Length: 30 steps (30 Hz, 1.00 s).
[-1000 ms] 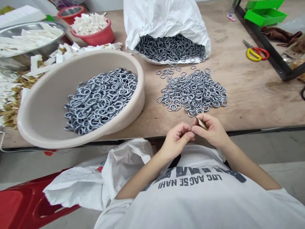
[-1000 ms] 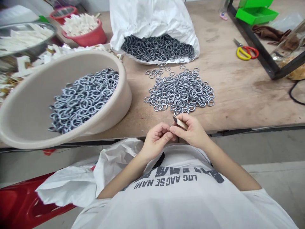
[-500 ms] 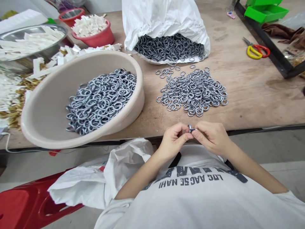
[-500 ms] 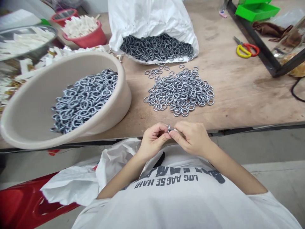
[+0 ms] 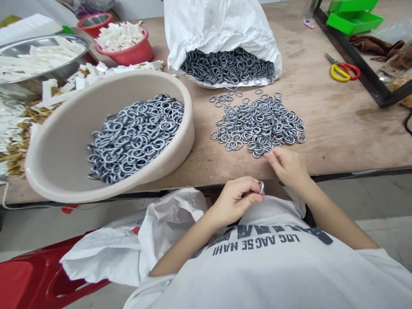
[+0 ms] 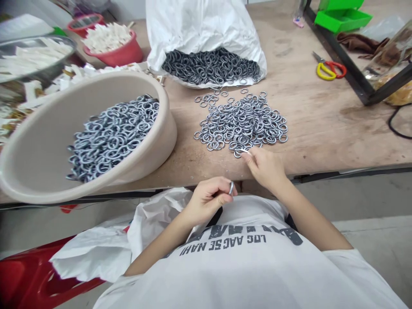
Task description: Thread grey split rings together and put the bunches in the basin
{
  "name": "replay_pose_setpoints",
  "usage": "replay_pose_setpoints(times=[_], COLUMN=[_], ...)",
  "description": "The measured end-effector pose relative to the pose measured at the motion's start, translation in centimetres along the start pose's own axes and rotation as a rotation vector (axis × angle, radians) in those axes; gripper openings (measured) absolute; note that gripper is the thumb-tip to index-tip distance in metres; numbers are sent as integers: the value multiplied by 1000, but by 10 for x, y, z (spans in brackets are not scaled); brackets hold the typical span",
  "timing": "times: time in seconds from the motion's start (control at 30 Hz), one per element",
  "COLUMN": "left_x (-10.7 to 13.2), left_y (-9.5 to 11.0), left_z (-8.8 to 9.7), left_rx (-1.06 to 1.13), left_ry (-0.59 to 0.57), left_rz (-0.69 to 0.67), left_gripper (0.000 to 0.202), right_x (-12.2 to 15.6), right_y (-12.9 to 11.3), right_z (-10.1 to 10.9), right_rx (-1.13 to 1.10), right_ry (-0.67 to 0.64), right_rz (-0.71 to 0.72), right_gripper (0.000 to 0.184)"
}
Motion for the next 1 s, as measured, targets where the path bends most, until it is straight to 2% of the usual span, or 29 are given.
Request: replay_pose_setpoints(times=[0.07,0.13,0.23,0.37,0.43,0.47,0.53,0.6,0.63,0.7,0.77,0.83,1.0], left_x=[2,3,2,-4,-8,-10,-13,-15,-15,-12,-8,-5,-4], left_y=[-5,-13,-23,-24,-21,-21,-21,-21,-21,-19,-18,-19,-19], left_z=[4,11,20,21,15,11,3,-3,-5,-6,-3,-1,4], left_rx=[74,176,353,688,816,834,760,591,497,325,199,159,319], left_ry=[77,227,374,419,382,362,338,337,350,411,481,492,389], left_rz=[56,116,183,310,369,387,362,234,145,-14,-79,-58,33], left_gripper=[23,29,36,17,19,20,23,27,27,24,21,23,27], right_x=[-7,-12,-17,-20,-18,-16,-10,-3,0,4,6,6,6], right_y=[10,14,16,17,13,9,-4,-20,-26,-35,-38,-39,-35], right_z=[-4,-8,-11,-6,-4,-5,-11,-16,-18,-20,-21,-23,-25], right_rx=[179,298,325,85,-194,-375,-737,-986,-1049,-1062,-992,-929,-866], right_ry=[37,32,17,76,57,5,-144,-248,-253,-206,-141,-105,-143], right_rz=[-65,-60,-44,-50,-43,-41,-50,-64,-66,-57,-36,-8,26], right_gripper=[40,38,30,22,26,28,32,33,33,32,32,33,39])
Point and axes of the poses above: each hand's wrist, its own x-axis away from the middle knuckle, its own z-axis out of the back of the hand, y = z × x, the point moved 4 cm from there along -x, towards the middle knuckle, and after that the axes turned 11 degrees about x, right-handed, at the moved point
